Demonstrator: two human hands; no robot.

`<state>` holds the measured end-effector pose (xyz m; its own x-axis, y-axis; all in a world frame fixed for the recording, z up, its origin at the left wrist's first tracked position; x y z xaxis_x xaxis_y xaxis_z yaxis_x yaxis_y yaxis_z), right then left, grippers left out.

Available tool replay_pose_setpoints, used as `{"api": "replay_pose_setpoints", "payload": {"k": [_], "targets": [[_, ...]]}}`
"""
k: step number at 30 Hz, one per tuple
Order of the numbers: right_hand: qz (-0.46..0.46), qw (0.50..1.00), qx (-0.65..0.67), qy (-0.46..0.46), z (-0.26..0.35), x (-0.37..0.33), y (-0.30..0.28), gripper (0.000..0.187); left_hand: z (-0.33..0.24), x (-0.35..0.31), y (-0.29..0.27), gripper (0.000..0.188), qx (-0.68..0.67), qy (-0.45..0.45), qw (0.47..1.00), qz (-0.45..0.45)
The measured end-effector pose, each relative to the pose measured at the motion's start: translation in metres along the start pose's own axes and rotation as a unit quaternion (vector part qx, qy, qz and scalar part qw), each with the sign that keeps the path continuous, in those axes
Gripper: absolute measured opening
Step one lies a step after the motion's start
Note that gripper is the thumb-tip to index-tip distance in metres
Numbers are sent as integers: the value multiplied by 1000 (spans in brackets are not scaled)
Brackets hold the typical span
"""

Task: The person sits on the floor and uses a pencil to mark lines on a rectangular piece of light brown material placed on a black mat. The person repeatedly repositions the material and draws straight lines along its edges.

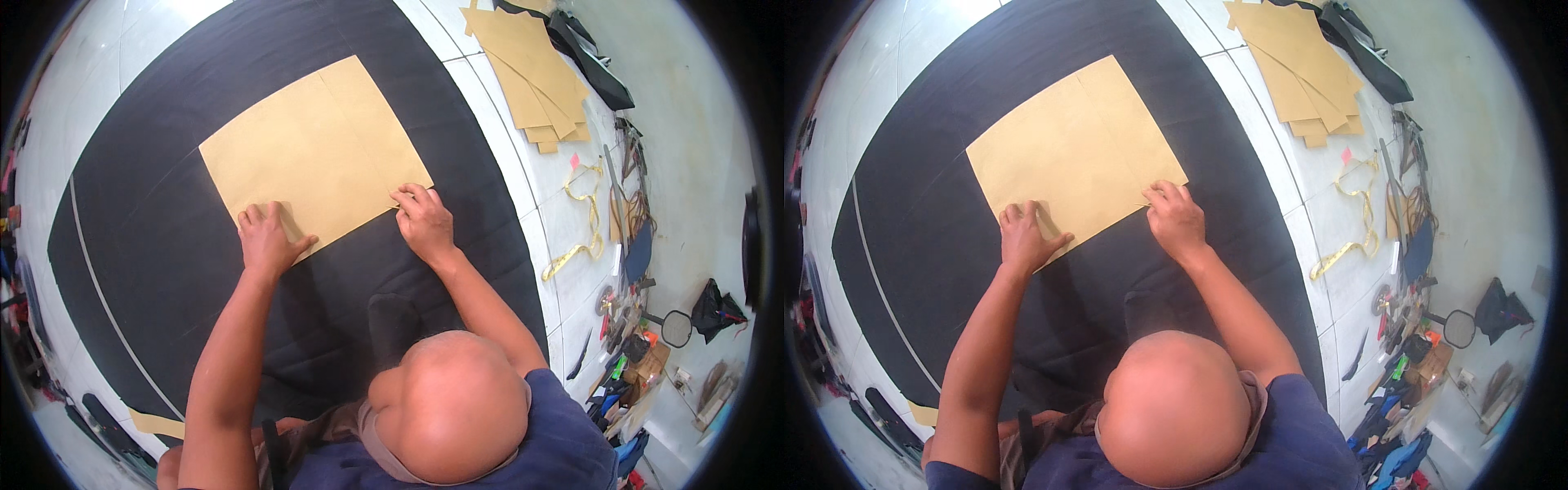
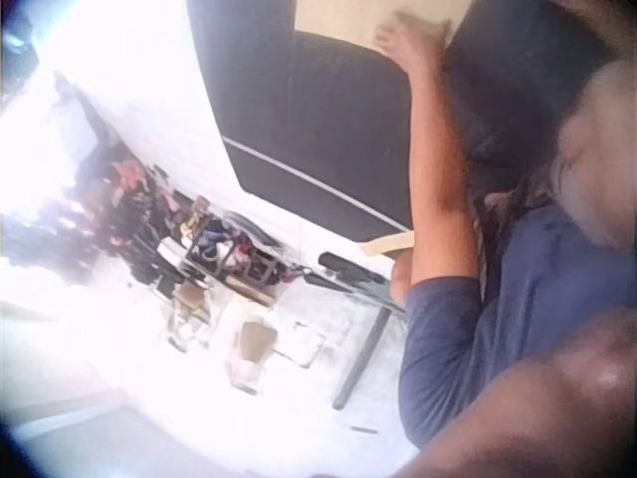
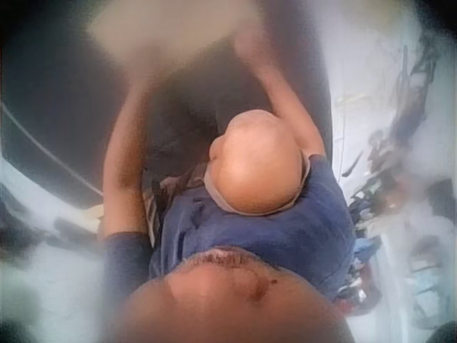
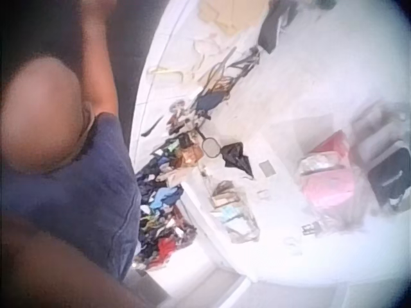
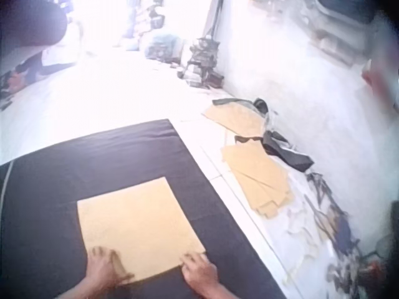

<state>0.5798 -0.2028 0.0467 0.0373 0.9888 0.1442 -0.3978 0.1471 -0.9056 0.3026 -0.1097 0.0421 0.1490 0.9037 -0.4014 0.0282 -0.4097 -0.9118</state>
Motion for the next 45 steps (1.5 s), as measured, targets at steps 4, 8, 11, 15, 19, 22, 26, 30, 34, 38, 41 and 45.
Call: {"api": "replay_pose_setpoints", "payload": {"k": [4,8,11,15,19,22,26,30,34,38,41,45], "targets": [[22,999,-34,-20,-3,2,8,36,-2,2,-3,93,-7,-3,1000,13],[34,999,-7,-1,-9,2,10,38,-8,-3,-11,97,35,-25,999,27],[41,999,12,8,-9,4,10,38,-28,6,-18,93,30,27,998,-54],[39,998,30,27,-9,2,10,36,-101,22,-20,81,6,249,966,-63],[44,997,45,37,-11,2,11,33,-146,36,-14,81,93,348,933,10],[40,996,64,46,-13,-1,11,30,-154,46,-9,90,99,322,935,106],[26,996,62,53,-12,-1,7,33,-157,46,-8,97,102,328,935,89],[-2,992,104,69,-12,6,4,27,-153,55,-6,100,88,326,938,78],[-103,964,200,139,-15,-10,1,21,-156,53,-6,96,77,349,932,66],[-166,951,227,128,-26,-11,-22,21,-146,62,1,105,37,349,935,57],[-256,929,269,19,-27,63,-95,19,-153,59,0,106,50,336,937,84],[-301,923,222,-93,8,187,-170,26,-146,69,23,105,34,340,937,79]]}}
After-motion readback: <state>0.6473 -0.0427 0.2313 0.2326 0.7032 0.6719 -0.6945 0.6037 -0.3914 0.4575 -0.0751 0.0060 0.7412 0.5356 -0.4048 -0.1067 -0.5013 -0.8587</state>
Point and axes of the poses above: each hand's wrist, its own x-axis towards the middle knuckle, its own y-axis out of the palm, z = x × y, the point moved 5 cm from there along x, towards the middle knuckle, and after that the axes turned 5 degrees about -y, right-handed, at the moved point
